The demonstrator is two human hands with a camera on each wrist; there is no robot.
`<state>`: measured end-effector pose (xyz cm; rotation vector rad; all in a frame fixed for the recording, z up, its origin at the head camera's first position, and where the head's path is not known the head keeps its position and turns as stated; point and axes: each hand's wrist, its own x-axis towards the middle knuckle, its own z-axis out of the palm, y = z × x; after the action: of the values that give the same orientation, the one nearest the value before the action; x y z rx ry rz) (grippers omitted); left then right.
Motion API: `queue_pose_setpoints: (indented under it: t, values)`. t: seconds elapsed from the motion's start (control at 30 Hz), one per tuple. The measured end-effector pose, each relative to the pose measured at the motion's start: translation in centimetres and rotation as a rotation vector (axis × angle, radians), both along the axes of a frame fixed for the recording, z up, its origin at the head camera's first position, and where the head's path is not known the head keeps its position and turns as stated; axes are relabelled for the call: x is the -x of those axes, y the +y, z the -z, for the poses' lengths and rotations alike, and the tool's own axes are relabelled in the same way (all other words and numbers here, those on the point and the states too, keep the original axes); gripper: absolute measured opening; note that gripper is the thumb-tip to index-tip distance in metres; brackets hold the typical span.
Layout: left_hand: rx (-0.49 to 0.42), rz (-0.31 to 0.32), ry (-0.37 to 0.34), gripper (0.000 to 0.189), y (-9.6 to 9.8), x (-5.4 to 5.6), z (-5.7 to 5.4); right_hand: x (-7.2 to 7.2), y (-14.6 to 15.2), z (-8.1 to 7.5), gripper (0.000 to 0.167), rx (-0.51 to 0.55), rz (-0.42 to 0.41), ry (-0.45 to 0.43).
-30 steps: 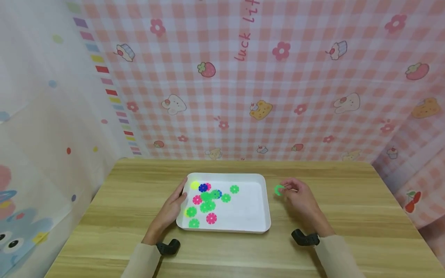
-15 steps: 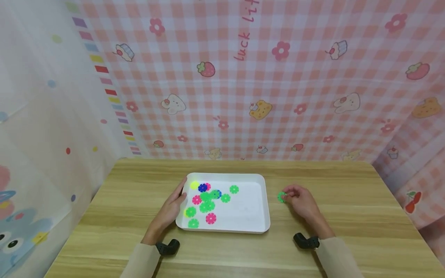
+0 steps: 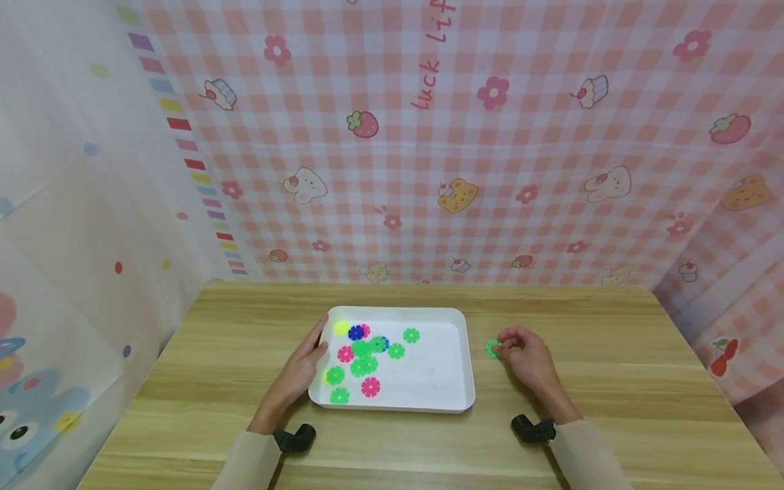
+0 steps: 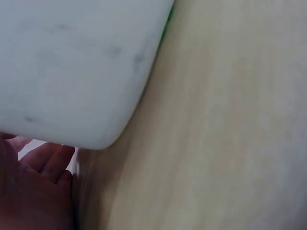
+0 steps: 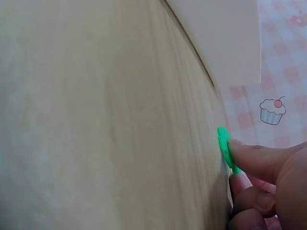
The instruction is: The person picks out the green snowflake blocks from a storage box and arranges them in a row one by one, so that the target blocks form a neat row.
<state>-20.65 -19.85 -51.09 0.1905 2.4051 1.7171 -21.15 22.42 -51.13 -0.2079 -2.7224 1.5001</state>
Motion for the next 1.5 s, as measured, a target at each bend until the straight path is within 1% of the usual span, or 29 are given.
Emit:
queue_pose_setpoints:
  t: [0.27, 0.5, 0.6, 0.67, 0.77, 0.83, 0.9, 1.0, 1.1, 1.27, 1.33, 1.5]
  values:
    - [0.019, -0.011, 0.003, 0.054, -0.3, -0.1, -0.1, 0.0, -0.1, 0.0, 0.018, -0.008, -0.029, 0.005]
    - [-0.049, -0.005, -0.013, 0.054, -0.1, 0.0, 0.0, 0.1, 0.2, -0.5, 0.02, -0.062, -0.047, 0.005]
    - [-0.039, -0.011, -0.021, 0.054, -0.1, 0.1, 0.1, 0.3, -0.2, -1.4, 0.02, -0.062, -0.081, 0.031]
    - [-0.028, -0.016, -0.021, 0.054, -0.1, 0.1, 0.2, 0.5, -0.9, -2.3, 0.019, -0.044, -0.115, 0.054]
    - [-0.025, -0.028, -0.023, 0.054, 0.0, 0.0, 0.3, 1.0, -2.3, -3.9, 0.018, -0.012, -0.174, 0.058]
    - [-0.024, -0.032, -0.025, 0.054, 0.0, 0.0, 0.3, 1.3, -3.5, -5.0, 0.018, 0.026, -0.214, 0.033]
    - [-0.024, -0.034, -0.028, 0.054, 0.0, 0.0, 0.3, 1.8, -4.7, -5.9, 0.019, 0.072, -0.255, -0.015]
    - [-0.017, -0.028, -0.024, 0.054, 0.1, 0.2, 0.4, 2.6, -6.5, -6.7, 0.019, 0.143, -0.303, -0.092]
    - [-0.008, -0.025, -0.018, 0.054, 0.2, 0.3, 0.3, 3.3, -8.1, -6.9, 0.019, 0.161, -0.334, -0.157]
    - [-0.008, -0.022, -0.015, 0.054, 0.2, 0.2, 0.2, 4.0, -10.0, -6.2, 0.022, 0.099, -0.367, -0.239]
    - [-0.008, -0.022, -0.02, 0.054, 0.3, 0.2, 0.2, 4.2, -10.6, -5.8, 0.024, 0.084, -0.376, -0.24]
    - [-0.001, -0.02, -0.017, 0.055, 0.2, 0.2, 0.3, 4.6, -11.7, -4.5, 0.028, 0.05, -0.36, -0.266]
